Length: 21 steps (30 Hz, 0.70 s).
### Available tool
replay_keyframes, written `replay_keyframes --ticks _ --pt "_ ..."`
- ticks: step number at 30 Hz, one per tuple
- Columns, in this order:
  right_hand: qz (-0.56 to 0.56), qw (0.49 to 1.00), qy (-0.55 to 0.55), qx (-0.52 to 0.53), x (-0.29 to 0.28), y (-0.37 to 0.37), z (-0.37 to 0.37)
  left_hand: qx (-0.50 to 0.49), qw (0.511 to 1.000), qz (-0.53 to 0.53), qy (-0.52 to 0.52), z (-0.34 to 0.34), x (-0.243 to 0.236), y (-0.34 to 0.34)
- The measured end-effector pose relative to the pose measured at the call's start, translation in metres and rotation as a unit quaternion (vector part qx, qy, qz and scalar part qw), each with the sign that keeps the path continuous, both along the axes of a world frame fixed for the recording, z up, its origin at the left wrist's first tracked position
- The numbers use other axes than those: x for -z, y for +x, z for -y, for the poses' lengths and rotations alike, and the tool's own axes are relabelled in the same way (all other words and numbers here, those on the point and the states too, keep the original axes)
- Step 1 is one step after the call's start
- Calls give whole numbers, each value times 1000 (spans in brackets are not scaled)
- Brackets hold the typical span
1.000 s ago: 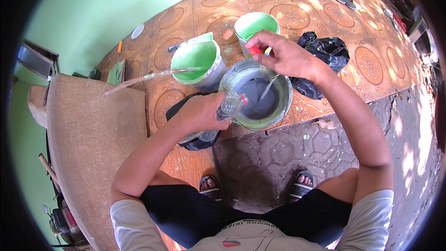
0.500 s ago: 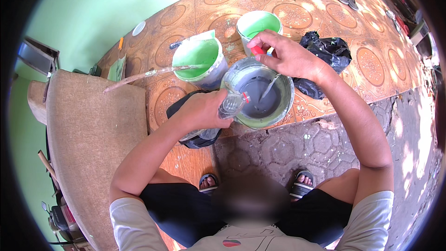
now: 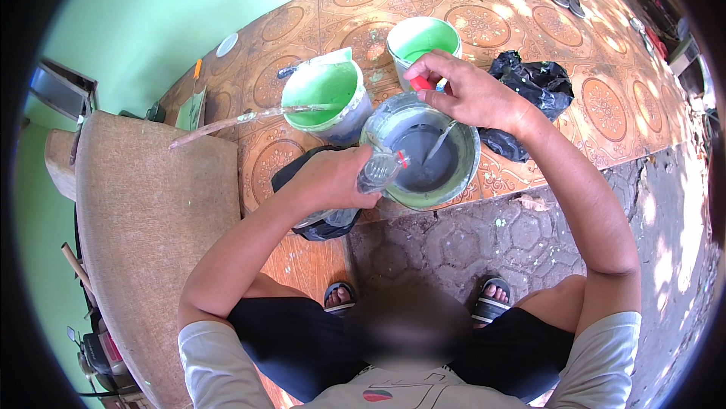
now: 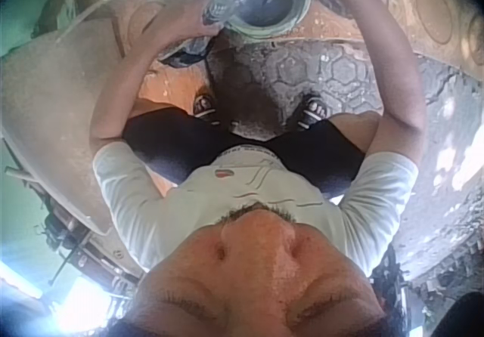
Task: The person stirs a grey liquid in a bucket with a stick, then pours the mixture into a plastic bag. They add water from a bottle and continue stirring the contents in the bucket.
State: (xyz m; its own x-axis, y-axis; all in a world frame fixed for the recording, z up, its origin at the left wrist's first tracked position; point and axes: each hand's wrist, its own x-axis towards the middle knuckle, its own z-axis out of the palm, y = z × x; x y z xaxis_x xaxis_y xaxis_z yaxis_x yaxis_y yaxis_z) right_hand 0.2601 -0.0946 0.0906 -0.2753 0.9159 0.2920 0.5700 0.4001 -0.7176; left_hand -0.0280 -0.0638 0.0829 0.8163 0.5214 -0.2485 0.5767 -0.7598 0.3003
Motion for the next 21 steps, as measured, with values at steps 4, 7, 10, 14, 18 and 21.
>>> replay_keyframes --ticks 4,7,10,14,18,21 --pt "-9 1000 -6 1 -1 1 2 -12 1000 7 -19 1 -3 2" --pt "-11 999 -13 -36 -4 1 3 -35 998 26 -33 0 -2 1" --pt "-29 992 -105 -63 -14 -6 10 -54 996 66 -37 -1 1 -2" --pt "-17 983 -130 -126 -17 -12 12 -53 989 136 -38 -4 4 -6" --pt "-34 984 -79 -153 -16 -18 13 -59 982 170 -62 -3 -3 -7" --pt "-26 984 -83 -153 -31 -24 17 -70 975 186 -102 -2 -8 -9"
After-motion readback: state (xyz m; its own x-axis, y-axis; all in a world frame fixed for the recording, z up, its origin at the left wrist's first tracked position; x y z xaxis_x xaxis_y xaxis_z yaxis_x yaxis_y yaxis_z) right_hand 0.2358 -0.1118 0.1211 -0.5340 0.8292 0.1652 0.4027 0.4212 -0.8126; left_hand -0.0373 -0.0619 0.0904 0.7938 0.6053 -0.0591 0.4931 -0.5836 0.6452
